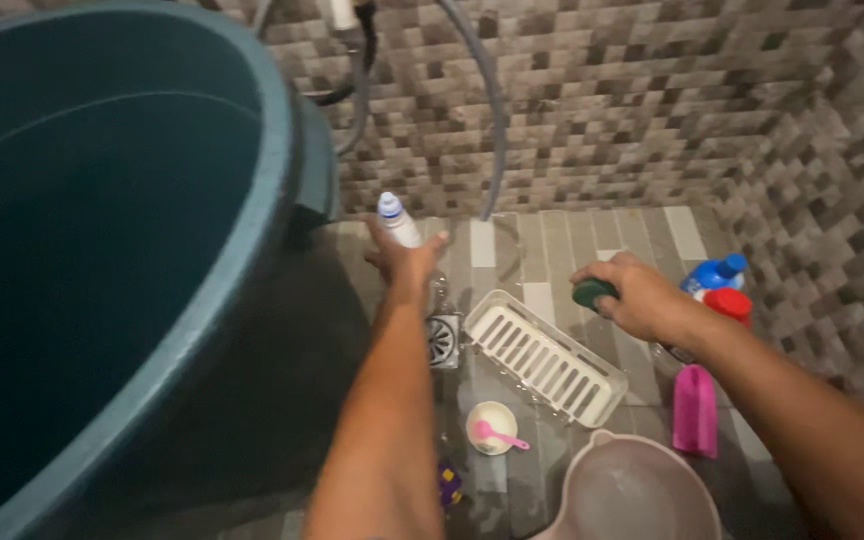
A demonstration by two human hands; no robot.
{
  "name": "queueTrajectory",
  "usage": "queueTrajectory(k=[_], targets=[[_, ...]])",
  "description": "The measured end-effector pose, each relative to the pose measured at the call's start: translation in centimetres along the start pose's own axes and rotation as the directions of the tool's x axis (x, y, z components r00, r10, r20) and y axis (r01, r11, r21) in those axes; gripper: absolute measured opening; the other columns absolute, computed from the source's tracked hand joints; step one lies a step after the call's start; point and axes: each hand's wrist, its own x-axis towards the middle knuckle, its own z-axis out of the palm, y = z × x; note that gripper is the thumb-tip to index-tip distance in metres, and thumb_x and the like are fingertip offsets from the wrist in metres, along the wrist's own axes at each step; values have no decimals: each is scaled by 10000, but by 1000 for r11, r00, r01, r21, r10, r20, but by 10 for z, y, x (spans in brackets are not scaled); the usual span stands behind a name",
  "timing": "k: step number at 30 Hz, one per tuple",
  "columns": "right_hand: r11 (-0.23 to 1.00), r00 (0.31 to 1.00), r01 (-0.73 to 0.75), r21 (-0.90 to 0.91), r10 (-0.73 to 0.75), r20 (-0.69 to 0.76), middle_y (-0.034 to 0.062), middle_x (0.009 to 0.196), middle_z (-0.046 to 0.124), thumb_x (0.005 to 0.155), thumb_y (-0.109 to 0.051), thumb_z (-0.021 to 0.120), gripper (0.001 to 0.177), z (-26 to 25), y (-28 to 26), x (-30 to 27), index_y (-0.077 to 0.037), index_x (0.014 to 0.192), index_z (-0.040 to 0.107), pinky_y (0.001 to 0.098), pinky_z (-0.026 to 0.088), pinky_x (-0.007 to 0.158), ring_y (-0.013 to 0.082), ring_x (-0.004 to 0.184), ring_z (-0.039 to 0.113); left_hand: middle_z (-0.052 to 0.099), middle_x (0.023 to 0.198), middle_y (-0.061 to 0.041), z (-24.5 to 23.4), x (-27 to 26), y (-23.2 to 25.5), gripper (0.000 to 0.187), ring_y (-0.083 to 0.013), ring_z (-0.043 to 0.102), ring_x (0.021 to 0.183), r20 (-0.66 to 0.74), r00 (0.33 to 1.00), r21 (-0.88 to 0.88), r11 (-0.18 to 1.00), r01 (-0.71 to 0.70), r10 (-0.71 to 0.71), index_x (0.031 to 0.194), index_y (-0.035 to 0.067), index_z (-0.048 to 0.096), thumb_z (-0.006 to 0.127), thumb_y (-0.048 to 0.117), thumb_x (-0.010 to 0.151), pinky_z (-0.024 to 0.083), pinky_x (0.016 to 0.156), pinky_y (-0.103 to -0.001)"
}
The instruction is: The person scrubs a white plastic dish rack with a pink brush and a green sponge, rinsing it with water from a pink scoop. They apply cleaning liquid from a white bottle and continue scrubbing the rack's slots and surfaces. The person briefly touches the toilet seat before returning to scrub the rack.
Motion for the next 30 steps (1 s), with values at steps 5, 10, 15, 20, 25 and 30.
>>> queueTrajectory(k=[5, 10, 15, 20, 25, 30], targets=[[995, 995, -88, 46, 86, 50, 146, 1153, 644, 834, -94, 708, 432, -10, -6, -13, -241, 1239, 685, 409, 527, 961, 332, 1099, 653, 361, 1606, -188, 19, 15, -40, 1295, -377, 421, 1437, -202, 954, 29, 975, -220, 221, 1607, 171, 196, 975, 222, 573, 346, 1193, -475], [983, 978, -181, 13, 179, 107, 125, 1196, 639, 855, -120, 718, 421, -5, 12, -26, -255, 1251, 675, 401, 531, 975, 325, 1120, 657, 448, 1501, -236, 38, 31, -82, 1265, -414, 491, 1347, -270, 918, -1, 953, -302, 291, 1541, 59, 247, 1005, 227, 543, 378, 1142, -462], [983, 985, -162, 84, 156, 73, 108, 1260, 652, 838, -80, 708, 411, 3, 37, -24, -202, 1230, 684, 387, 523, 1012, 307, 1150, 670, 554, 1453, -230, 32, 35, -82, 1036, -405, 590, 1294, -214, 930, 47, 954, -296, 299, 1511, 56, 372, 928, 249, 659, 464, 1107, -446], [984, 980, -177, 9, 175, 91, 130, 1280, 639, 850, -75, 713, 421, 11, 57, -19, -198, 1252, 689, 379, 515, 1022, 313, 1165, 650, 661, 1293, -232, -1, -8, -36, 952, -360, 690, 1157, 172, 827, 82, 829, -553, 535, 1429, 26, 441, 871, 259, 612, 549, 1004, -433], [952, 949, -300, 60, 292, 115, 127, 1250, 699, 876, -94, 691, 406, 5, 67, -24, -214, 1263, 679, 380, 563, 946, 296, 1103, 707, 696, 1189, -238, 0, -64, 0, 960, -365, 703, 1088, 560, 721, 253, 745, -617, 408, 1370, -5, 456, 878, 333, 577, 568, 945, -434], [963, 961, -265, 49, 260, 91, 159, 1193, 725, 874, -100, 693, 411, -1, 70, -27, -207, 1271, 682, 393, 563, 925, 316, 1062, 721, 662, 1219, -258, -1, -99, -29, 1097, -366, 686, 1084, 804, 591, 502, 611, -613, -68, 1384, -70, 488, 924, 476, 539, 564, 939, -400]])
